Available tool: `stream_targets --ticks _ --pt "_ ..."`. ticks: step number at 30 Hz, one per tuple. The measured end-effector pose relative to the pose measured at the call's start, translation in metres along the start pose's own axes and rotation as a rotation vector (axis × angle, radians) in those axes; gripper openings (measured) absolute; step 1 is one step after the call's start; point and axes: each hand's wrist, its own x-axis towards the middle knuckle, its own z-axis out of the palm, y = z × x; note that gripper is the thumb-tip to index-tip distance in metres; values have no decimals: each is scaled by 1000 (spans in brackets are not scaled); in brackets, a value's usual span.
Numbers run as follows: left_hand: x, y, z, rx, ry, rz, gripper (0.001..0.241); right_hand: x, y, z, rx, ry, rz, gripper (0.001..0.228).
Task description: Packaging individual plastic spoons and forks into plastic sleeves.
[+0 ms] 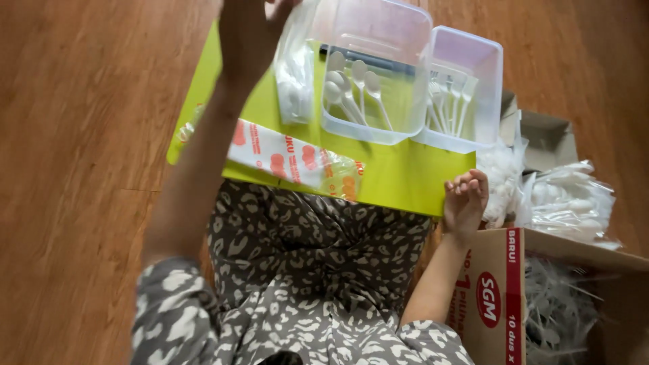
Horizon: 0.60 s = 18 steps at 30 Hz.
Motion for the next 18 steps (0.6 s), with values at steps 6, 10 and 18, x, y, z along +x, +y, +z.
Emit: stream_targets --ticks 6,10,18 --pt "-100 -24 33 -228 -89 47 9 2 2 -11 -4 2 22 17" --pt "-155 -40 52 -161 -299 -18 1 4 12 -26 -174 72 7 20" --pt "-180 -40 66 -2 -314 198 9 -8 4 35 -668 21 60 20"
